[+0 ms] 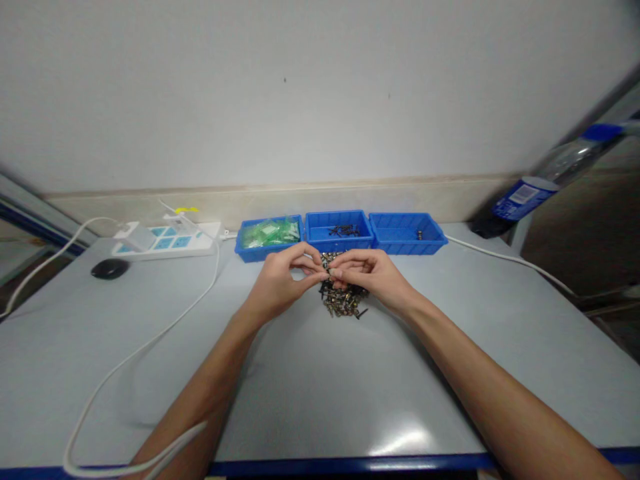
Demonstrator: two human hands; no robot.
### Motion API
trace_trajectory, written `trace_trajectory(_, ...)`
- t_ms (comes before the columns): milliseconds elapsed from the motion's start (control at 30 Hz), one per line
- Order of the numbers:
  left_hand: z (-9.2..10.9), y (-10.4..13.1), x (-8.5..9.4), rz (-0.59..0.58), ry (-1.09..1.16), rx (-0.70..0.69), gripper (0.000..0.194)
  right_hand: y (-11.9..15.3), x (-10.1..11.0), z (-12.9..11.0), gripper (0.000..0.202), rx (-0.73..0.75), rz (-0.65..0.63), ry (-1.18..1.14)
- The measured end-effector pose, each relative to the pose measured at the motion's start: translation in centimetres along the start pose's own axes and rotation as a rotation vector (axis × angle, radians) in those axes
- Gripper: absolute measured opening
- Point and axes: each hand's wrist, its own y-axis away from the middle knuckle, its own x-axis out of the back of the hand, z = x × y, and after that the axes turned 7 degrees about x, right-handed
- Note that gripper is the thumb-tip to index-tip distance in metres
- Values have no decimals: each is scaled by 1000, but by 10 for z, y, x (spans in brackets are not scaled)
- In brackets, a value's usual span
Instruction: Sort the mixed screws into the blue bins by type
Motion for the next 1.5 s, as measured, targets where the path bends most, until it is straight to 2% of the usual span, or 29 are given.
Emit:
trace_trajectory(67,-2,0,1,-37,-55,-8,20,-2,2,2,26,4,47,-8)
trace_trajectory(167,-9,0,3,-118,-264,-27,18,-5,5,5,27,84,215,-33)
trace_trajectory(233,-15,-1,5,-174,-401,-50,16,-7,7,7,37,149,313,-66)
trace_trajectory(333,-23,0,4,-216,-505,-77,10,-10,8,7,52,185,373,-115)
trace_trajectory(467,-26,0,2,-230,-530,-81,4,-9,7,7,52,166,371,-116)
trace_trajectory(667,-24,-1,6,-272,-527,-80,8,-9,10,8,35,166,327,-73)
trace_trajectory(800,-20,0,5,-247,-529,-119,5,-9,10,6,24,148,335,-11)
trace_trajectory(900,-19,1,2,-258,-516,-153,13,-8,8,4,20,136,329,29)
trace_trajectory(1033,-21,1,0,-290,-507,-150,11,-7,7,3,19,132,325,33)
trace_trajectory(1267,-21,2,-4,-196,-480,-90,16,-7,8,2,20,120,322,10)
trace_trajectory(1500,-20,3,-6,-173,-453,-82,27,-7,7,1,21,108,316,17)
